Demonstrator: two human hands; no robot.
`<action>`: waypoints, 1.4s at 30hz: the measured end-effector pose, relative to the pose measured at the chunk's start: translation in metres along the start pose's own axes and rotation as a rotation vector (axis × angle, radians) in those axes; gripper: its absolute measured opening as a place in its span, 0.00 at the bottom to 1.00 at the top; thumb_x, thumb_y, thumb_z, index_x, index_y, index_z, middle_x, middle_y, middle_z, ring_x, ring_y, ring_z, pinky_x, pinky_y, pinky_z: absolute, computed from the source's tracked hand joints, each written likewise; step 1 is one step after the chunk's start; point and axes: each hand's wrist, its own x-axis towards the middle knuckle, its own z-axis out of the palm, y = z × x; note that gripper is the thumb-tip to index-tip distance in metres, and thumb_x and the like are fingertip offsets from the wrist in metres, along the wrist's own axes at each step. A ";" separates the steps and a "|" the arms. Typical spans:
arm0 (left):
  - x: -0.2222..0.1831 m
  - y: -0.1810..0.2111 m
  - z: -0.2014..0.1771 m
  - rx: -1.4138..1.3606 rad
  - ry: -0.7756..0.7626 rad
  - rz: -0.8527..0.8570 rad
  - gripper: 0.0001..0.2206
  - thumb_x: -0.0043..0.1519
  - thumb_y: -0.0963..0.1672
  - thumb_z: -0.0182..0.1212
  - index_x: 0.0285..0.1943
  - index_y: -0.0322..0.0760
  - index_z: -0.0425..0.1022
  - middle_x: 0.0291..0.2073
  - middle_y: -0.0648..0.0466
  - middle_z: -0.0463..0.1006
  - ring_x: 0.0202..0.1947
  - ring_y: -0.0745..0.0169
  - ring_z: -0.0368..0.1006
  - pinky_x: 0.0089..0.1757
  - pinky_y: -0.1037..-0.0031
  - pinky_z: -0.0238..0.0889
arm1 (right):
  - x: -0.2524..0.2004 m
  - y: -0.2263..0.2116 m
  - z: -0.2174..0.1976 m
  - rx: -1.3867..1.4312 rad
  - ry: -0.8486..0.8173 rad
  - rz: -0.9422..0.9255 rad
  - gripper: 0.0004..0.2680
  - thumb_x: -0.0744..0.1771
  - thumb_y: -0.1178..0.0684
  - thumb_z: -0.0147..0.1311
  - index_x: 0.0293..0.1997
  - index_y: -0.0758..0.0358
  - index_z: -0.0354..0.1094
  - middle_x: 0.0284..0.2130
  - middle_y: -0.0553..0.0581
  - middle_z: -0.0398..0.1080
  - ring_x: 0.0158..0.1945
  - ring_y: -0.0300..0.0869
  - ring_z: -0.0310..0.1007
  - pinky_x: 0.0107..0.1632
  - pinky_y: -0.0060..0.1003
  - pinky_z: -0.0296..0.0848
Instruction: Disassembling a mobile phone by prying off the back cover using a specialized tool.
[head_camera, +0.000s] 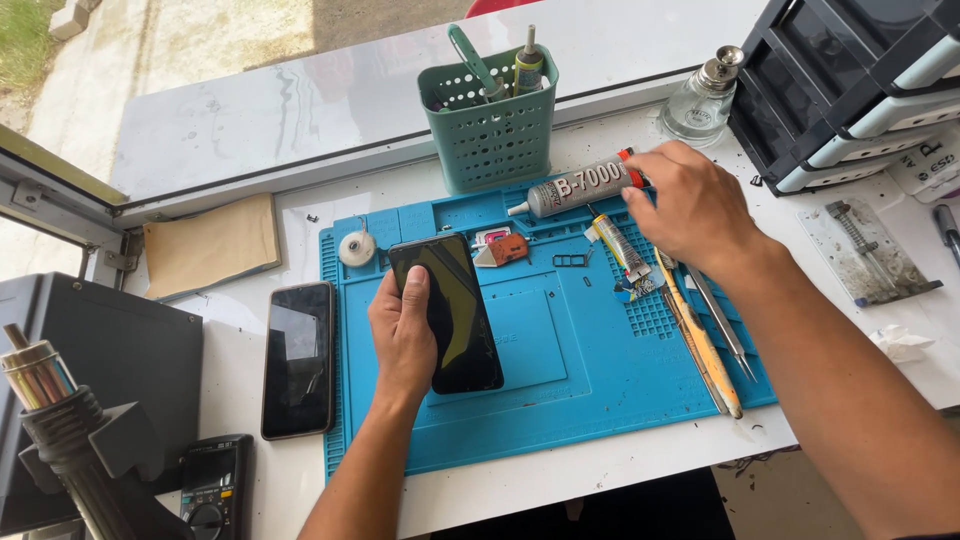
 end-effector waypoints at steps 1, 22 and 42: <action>0.002 -0.011 -0.004 0.012 0.003 -0.003 0.16 0.73 0.49 0.47 0.36 0.38 0.74 0.22 0.51 0.76 0.27 0.64 0.73 0.36 0.69 0.73 | 0.007 -0.006 0.003 0.047 0.022 -0.061 0.13 0.68 0.55 0.56 0.58 0.64 0.75 0.47 0.70 0.74 0.49 0.62 0.78 0.47 0.55 0.77; 0.008 -0.035 -0.010 0.020 -0.029 -0.010 0.13 0.70 0.50 0.49 0.42 0.38 0.71 0.33 0.57 0.73 0.33 0.67 0.69 0.33 0.76 0.69 | 0.173 -0.156 -0.004 0.063 -0.376 -0.170 0.12 0.68 0.56 0.34 0.45 0.60 0.71 0.42 0.65 0.74 0.44 0.60 0.72 0.47 0.59 0.69; 0.005 -0.017 -0.005 -0.326 -0.131 -0.407 0.18 0.64 0.52 0.54 0.53 0.37 0.71 0.40 0.45 0.79 0.38 0.52 0.79 0.33 0.66 0.77 | 0.048 -0.094 -0.046 0.748 0.756 -0.326 0.11 0.68 0.70 0.64 0.54 0.73 0.68 0.44 0.63 0.76 0.42 0.44 0.77 0.34 0.32 0.68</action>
